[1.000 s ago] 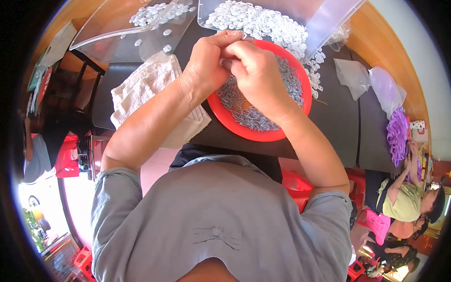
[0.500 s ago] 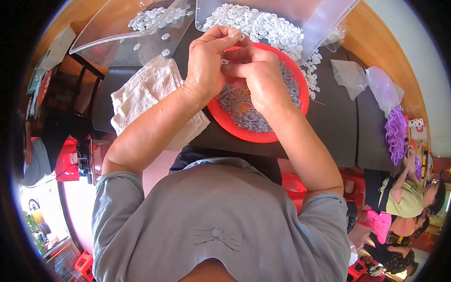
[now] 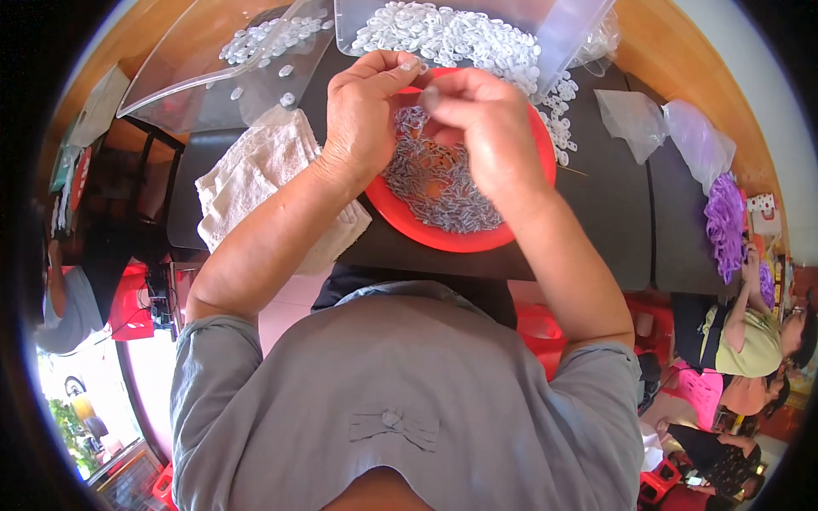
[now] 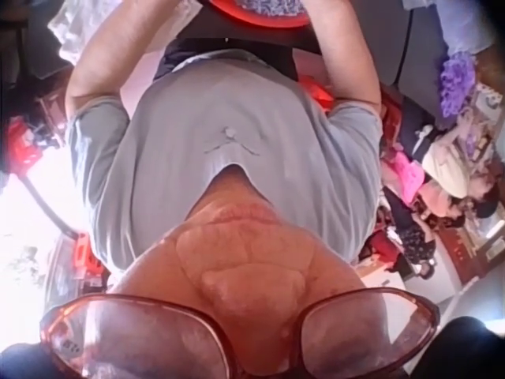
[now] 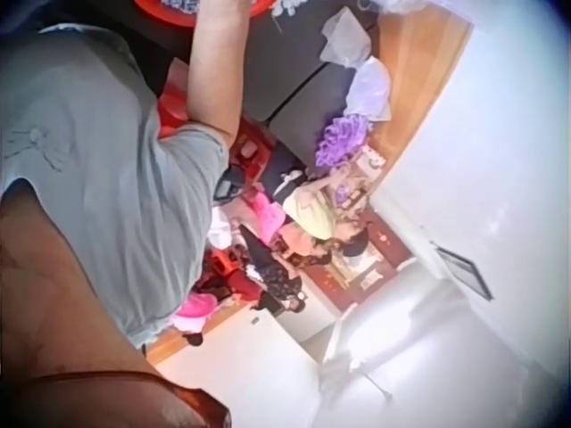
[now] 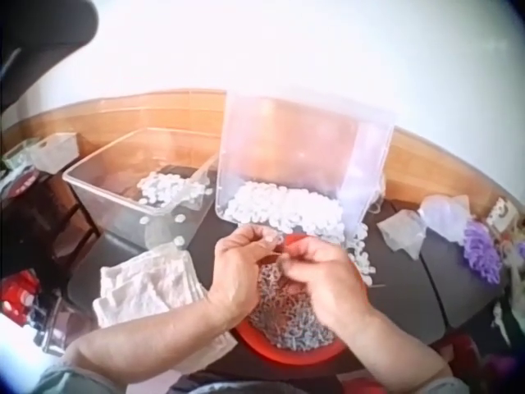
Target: Assembling small plastic components with metal pins by hand.
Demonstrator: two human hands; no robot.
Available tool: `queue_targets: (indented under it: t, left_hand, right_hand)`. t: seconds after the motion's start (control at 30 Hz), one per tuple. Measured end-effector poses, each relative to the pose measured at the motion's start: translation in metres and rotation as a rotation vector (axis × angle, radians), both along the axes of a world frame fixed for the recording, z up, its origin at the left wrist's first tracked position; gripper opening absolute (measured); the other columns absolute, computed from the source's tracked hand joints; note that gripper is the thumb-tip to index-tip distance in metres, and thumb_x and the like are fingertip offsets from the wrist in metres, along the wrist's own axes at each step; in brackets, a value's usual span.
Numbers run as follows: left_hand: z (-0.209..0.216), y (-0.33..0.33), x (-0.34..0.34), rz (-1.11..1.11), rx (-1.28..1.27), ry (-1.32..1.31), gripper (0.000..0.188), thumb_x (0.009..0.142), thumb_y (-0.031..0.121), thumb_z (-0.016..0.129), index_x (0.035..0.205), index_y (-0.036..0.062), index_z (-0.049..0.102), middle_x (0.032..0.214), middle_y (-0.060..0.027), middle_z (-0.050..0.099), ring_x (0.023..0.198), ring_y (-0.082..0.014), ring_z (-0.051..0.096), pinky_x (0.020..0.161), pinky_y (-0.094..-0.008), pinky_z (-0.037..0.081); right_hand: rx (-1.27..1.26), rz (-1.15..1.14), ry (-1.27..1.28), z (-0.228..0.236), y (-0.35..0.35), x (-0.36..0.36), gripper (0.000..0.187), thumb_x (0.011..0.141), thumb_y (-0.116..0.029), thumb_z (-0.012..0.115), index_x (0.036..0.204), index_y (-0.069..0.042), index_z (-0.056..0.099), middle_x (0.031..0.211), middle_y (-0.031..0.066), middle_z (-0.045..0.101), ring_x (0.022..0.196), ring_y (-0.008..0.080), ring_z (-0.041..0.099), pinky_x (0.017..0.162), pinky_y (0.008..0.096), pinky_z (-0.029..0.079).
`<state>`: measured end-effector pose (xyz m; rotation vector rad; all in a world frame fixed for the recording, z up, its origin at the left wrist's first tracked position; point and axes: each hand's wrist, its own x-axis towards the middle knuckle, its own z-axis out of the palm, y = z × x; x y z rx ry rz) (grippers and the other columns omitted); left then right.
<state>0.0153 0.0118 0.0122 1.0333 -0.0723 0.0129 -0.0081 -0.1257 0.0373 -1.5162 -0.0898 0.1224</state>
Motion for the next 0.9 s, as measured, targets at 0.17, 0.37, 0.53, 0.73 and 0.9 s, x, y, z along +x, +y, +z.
queue_targets:
  t: [0.17, 0.37, 0.53, 0.73, 0.9]
  left_hand:
    - [0.0, 0.001, -0.002, -0.079, 0.08, -0.044, 0.016, 0.09, 0.01, 0.057, 0.093, -0.0043, 0.062, 0.083, -0.0103, 0.064, 0.072, -0.0193, 0.063, 0.071, -0.0314, 0.052]
    - [-0.001, -0.002, -0.001, -0.104, 0.082, -0.031, 0.015, 0.087, 0.011, 0.059, 0.086, -0.0037, 0.063, 0.072, -0.0088, 0.062, 0.063, -0.0167, 0.062, 0.056, -0.0285, 0.051]
    - [-0.003, -0.003, -0.002, -0.124, 0.129, -0.016, 0.016, 0.088, 0.012, 0.06, 0.09, -0.0032, 0.064, 0.076, -0.0088, 0.062, 0.066, -0.0173, 0.063, 0.056, -0.0287, 0.051]
    - [-0.003, -0.006, -0.002, -0.074, 0.109, -0.034, 0.013, 0.084, 0.007, 0.059, 0.082, -0.006, 0.061, 0.066, -0.0081, 0.059, 0.054, -0.0146, 0.058, 0.05, -0.0273, 0.049]
    - [-0.002, -0.006, -0.003, -0.066, 0.116, -0.038, 0.013, 0.084, 0.007, 0.059, 0.082, -0.0055, 0.061, 0.065, -0.0076, 0.059, 0.053, -0.0139, 0.056, 0.049, -0.027, 0.048]
  right_hand:
    - [0.01, 0.005, -0.057, 0.009, -0.031, 0.017, 0.015, 0.089, -0.008, 0.062, 0.1, 0.002, 0.062, 0.086, 0.0067, 0.065, 0.074, 0.0141, 0.062, 0.064, 0.0231, 0.045]
    - [-0.007, -0.03, -0.122, 0.002, -0.033, 0.018, 0.018, 0.089, -0.009, 0.062, 0.102, 0.003, 0.064, 0.086, 0.0055, 0.065, 0.073, 0.0135, 0.061, 0.063, 0.0231, 0.045]
    - [-0.018, -0.041, -0.153, -0.001, -0.03, 0.018, 0.017, 0.088, -0.009, 0.064, 0.102, 0.002, 0.066, 0.087, 0.0049, 0.066, 0.073, 0.0126, 0.061, 0.062, 0.0224, 0.045]
    - [-0.051, -0.044, -0.192, -0.003, -0.027, 0.017, 0.018, 0.088, -0.009, 0.064, 0.102, 0.002, 0.066, 0.087, 0.0045, 0.066, 0.072, 0.0113, 0.061, 0.06, 0.0213, 0.044]
    - [-0.05, -0.078, -0.216, -0.003, -0.024, 0.015, 0.017, 0.088, -0.007, 0.064, 0.101, 0.002, 0.066, 0.086, 0.0044, 0.067, 0.073, 0.0111, 0.061, 0.061, 0.0216, 0.045]
